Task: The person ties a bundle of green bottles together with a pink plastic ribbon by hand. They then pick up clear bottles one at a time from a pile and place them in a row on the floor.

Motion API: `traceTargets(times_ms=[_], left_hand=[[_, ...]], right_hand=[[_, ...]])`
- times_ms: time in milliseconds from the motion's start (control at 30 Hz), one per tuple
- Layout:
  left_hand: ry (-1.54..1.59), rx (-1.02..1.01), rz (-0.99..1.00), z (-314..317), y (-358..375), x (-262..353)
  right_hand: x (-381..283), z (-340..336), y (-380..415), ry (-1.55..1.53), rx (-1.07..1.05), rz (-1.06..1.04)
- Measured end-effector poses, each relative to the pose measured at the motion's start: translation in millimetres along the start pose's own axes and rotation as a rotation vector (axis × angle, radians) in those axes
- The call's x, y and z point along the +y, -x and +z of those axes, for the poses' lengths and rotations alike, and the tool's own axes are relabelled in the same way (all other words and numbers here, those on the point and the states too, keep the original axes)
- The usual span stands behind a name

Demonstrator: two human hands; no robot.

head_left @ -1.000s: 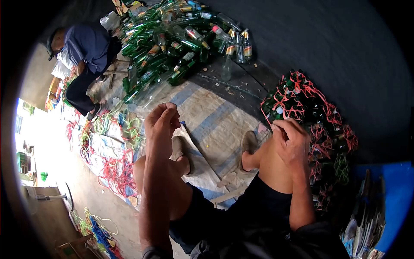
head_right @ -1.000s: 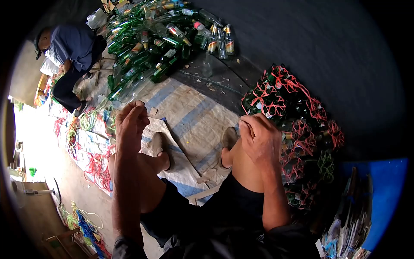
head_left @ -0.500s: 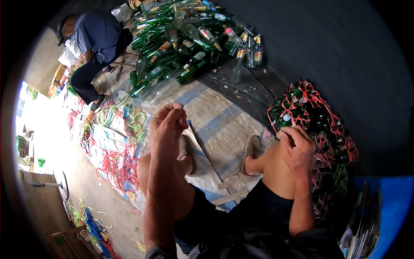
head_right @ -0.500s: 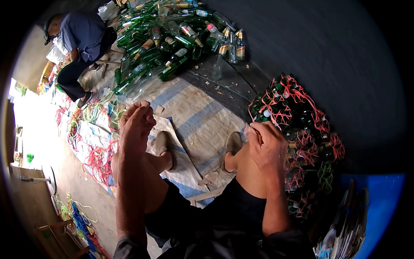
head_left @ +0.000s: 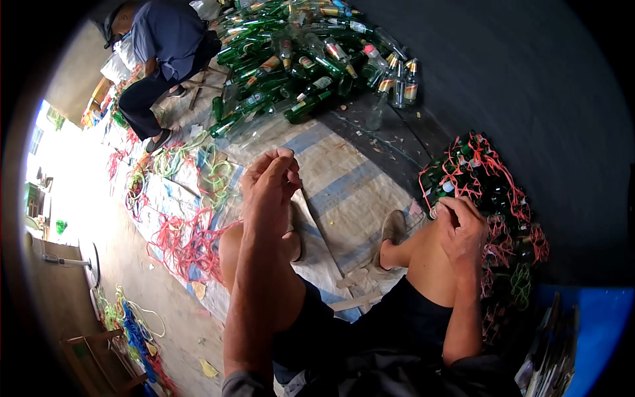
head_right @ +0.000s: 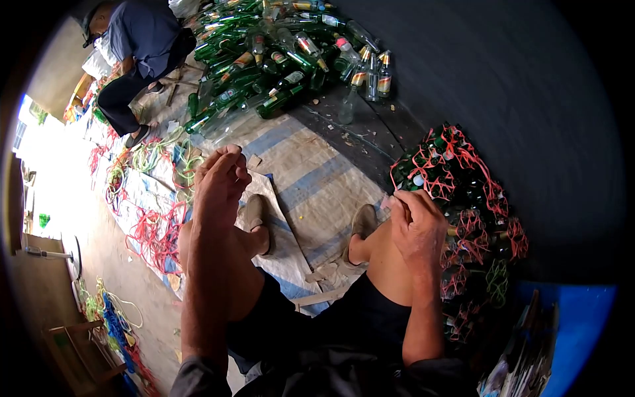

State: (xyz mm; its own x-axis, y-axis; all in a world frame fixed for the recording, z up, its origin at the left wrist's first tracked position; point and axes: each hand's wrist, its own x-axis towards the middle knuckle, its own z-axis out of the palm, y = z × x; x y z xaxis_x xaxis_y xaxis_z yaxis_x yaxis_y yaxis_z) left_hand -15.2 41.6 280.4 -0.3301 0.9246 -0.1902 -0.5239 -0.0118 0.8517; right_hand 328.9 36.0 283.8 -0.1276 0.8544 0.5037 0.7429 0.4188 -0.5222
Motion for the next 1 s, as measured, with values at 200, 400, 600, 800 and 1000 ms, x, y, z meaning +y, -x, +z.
traceTargets(times_ms=[200,400,600,800,1000], left_hand=[[0.048,0.039,0.005,-2.5,5.2,5.8],[0.066,0.062,0.007,-10.7,9.1,12.2],[0.14,0.082,0.031,-19.8,10.2,17.9],[0.185,0.041,0.034,-31.5,5.8,16.9],[0.18,0.065,-0.003,-13.4,6.8,20.6]], right_hand=[[-10.8,5.7,-0.4,0.045,-0.03,-0.01],[-25.0,15.4,-0.9,0.008,-0.056,-0.033],[-41.1,27.6,-1.2,-0.003,-0.079,-0.085],[-81.8,16.3,2.2,-0.151,-0.146,-0.093],[-63.6,20.3,1.4,-0.248,-0.165,-0.128]])
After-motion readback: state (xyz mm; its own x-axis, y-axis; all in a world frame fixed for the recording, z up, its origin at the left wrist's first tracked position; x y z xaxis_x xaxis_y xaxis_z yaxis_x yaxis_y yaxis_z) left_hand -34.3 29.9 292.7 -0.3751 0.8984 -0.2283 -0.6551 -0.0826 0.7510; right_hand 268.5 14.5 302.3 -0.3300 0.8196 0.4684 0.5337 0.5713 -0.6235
